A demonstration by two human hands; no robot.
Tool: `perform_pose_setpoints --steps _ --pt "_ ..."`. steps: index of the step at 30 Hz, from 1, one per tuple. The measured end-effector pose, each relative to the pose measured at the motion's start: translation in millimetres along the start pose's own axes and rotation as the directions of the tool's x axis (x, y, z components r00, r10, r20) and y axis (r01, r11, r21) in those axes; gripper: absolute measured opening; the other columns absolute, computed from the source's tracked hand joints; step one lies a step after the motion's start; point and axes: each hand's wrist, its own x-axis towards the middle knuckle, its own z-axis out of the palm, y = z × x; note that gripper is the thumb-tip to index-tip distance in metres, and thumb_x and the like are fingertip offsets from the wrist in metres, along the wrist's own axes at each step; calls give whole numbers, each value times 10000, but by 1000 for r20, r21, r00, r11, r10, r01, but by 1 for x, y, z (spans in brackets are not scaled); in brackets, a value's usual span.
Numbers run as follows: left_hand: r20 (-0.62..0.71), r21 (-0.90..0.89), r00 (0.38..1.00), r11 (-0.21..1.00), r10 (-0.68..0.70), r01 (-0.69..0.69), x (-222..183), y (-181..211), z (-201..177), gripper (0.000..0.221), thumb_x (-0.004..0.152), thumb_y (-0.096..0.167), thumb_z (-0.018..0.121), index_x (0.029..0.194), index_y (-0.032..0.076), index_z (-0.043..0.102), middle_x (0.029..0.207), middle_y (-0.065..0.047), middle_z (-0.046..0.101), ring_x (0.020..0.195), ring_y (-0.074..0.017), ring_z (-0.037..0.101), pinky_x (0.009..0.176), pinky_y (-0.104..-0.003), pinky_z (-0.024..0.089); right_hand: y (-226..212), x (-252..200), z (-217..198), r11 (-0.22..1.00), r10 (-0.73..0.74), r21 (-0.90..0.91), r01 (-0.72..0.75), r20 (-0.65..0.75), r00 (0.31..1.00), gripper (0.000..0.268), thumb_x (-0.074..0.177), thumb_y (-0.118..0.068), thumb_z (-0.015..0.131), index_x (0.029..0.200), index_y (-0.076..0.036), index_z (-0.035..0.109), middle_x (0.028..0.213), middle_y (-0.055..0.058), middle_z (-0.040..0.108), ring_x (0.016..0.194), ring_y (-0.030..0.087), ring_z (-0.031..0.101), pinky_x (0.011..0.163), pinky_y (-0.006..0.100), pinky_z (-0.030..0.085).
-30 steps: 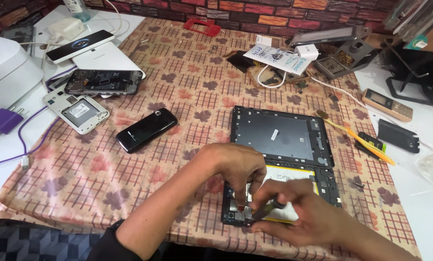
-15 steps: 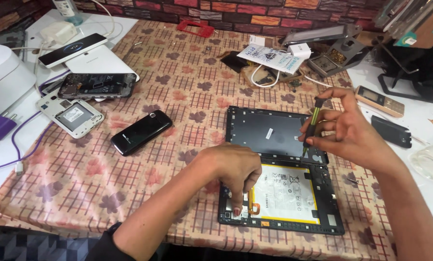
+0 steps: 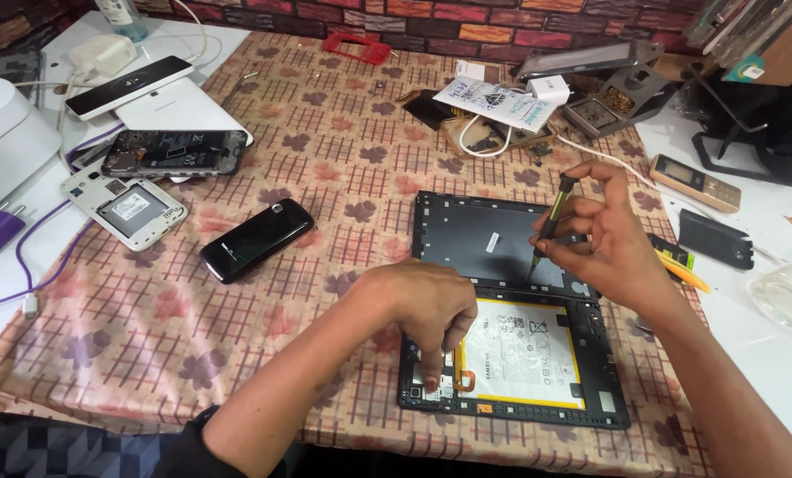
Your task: The person uses a screwdriver to remove screws from a disassembled tablet lying on a table. They carefully unscrew multiple fasteners around the internal frame and battery area, then set the screwdriver down and lift a small internal component from the device.
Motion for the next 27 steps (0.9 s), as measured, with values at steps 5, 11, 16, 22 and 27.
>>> perform_pose_setpoints --steps 5,11,16,22,27 --pt "-73 95 993 991 98 -91 6 -9 2 428 463 291 986 753 88 747 753 -18 774 658 -169 742 548 -334 571 -2 1 1 1000 0 -22 -1 -25 1000 753 835 112 703 1362 -169 243 1045 104 684 964 151 692 761 280 581" --pt "-86 74 993 995 76 -70 10 -17 2 390 462 304 962 725 109 750 750 -1 776 707 -172 761 617 -352 584 -15 -4 5 995 -89 32 92 -74 993 762 830 134 715 1367 -132 246 1024 149 688 1002 204 705 860 329 614" --pt "-119 111 986 988 118 -105 12 -20 3 396 451 328 959 713 112 757 745 1 777 722 -169 753 653 -355 573 -26 -22 32 983 15 185 -21 34 999 832 772 93 747 1392 -157 253 996 191 741 960 238 764 835 372 672" --pt "-170 86 978 991 118 -105 12 -23 4 481 415 349 953 783 115 751 778 -29 772 741 -209 748 673 -369 573 -28 -51 71 909 -85 417 -32 260 962 889 793 94 783 1433 -164 223 1129 195 702 1003 240 755 845 363 673" --pt "-164 102 983 992 88 -71 13 -21 1 492 412 387 958 759 92 772 807 -51 783 758 -219 751 698 -371 578 -23 -56 80 894 -107 448 -11 237 965 880 827 88 788 1449 -163 219 1152 163 695 1022 223 748 804 316 648"
